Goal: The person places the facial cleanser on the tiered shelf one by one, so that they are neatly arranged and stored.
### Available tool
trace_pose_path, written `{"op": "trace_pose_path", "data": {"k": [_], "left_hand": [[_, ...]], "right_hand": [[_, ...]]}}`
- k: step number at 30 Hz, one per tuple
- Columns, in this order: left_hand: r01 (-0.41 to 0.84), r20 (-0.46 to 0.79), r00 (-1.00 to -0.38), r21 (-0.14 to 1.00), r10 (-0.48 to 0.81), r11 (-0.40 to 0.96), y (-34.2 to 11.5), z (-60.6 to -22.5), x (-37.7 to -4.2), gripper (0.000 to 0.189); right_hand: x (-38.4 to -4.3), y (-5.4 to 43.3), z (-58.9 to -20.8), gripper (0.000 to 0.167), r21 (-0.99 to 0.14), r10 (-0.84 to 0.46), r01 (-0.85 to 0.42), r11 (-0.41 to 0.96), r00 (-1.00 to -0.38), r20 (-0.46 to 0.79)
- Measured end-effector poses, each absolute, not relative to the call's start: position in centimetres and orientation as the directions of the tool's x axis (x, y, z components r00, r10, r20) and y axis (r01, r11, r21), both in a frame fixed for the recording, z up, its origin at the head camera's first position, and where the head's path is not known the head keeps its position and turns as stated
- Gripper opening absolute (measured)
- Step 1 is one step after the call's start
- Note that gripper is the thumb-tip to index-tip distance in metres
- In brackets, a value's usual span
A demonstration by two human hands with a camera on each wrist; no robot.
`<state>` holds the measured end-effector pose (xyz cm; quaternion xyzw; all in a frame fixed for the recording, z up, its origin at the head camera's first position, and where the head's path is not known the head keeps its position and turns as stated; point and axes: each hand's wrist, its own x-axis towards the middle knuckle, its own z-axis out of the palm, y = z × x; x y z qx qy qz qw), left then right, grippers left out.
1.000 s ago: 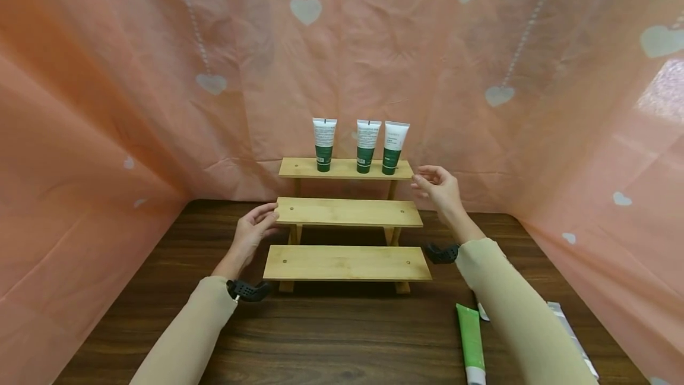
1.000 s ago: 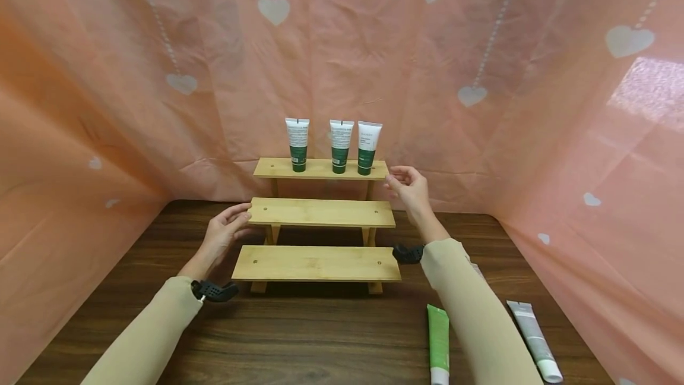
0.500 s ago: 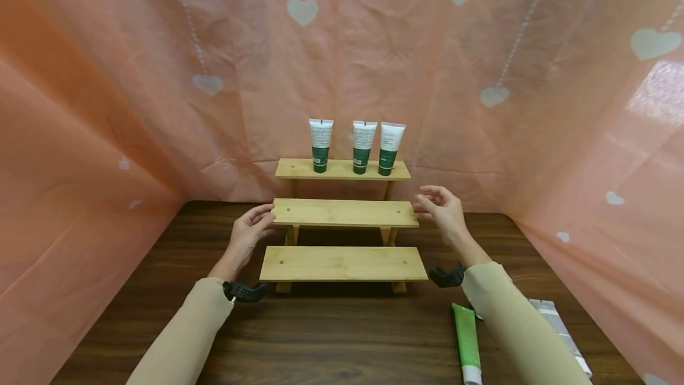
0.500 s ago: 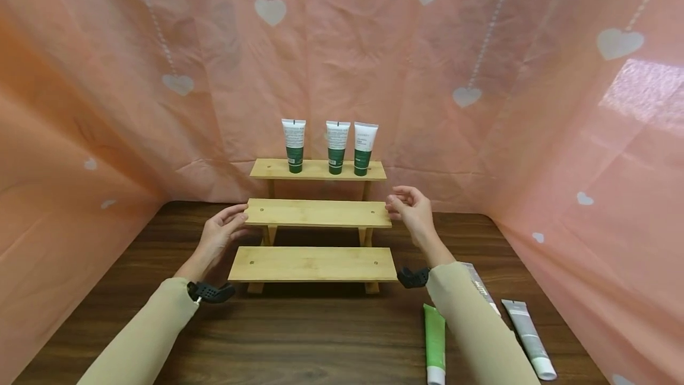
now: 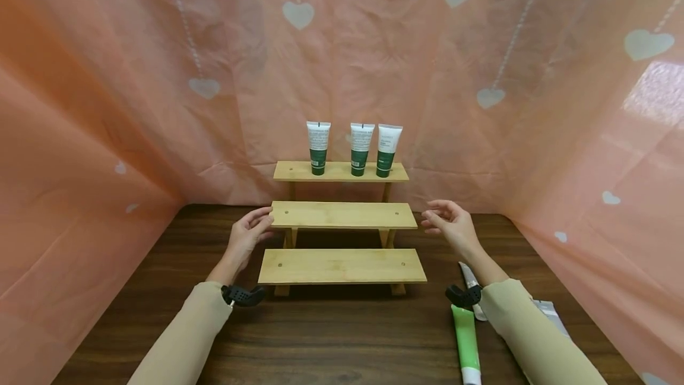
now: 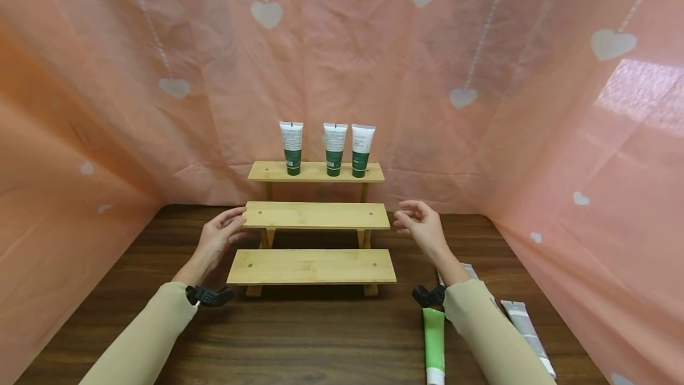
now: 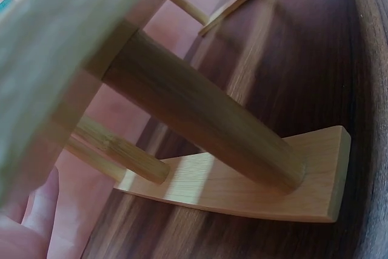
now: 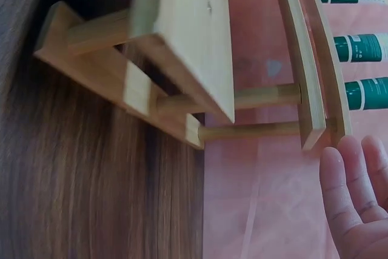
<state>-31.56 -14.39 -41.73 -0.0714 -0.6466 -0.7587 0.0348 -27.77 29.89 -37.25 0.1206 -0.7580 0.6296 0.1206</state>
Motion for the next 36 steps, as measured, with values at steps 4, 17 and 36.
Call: {"op": "trace_pose_path", "data": {"k": [4, 17, 36], "left_hand": [[0.14, 0.149, -0.988, 0.975, 0.041, -0.171, -14.5, -41.9, -31.6, 0.043], [0.14, 0.146, -0.989, 0.978, 0.03, -0.157, -14.8, -43.6, -33.1, 0.045], [0.149, 0.159, -0.986, 0.971, 0.043, -0.186, -14.6, -42.4, -32.2, 0.043]], "right_hand": [[-26.8, 30.6, -37.5, 0.029, -0.913, -0.049, -0.345, 0.218, -0.938, 0.343], [-24.1, 34.1, -38.6, 0.032, -0.932, -0.077, -0.237, 0.275, -0.971, 0.225], [-19.7, 37.9, -40.2, 0.04, -0.921, -0.044, -0.111, 0.374, -0.994, 0.102]]}}
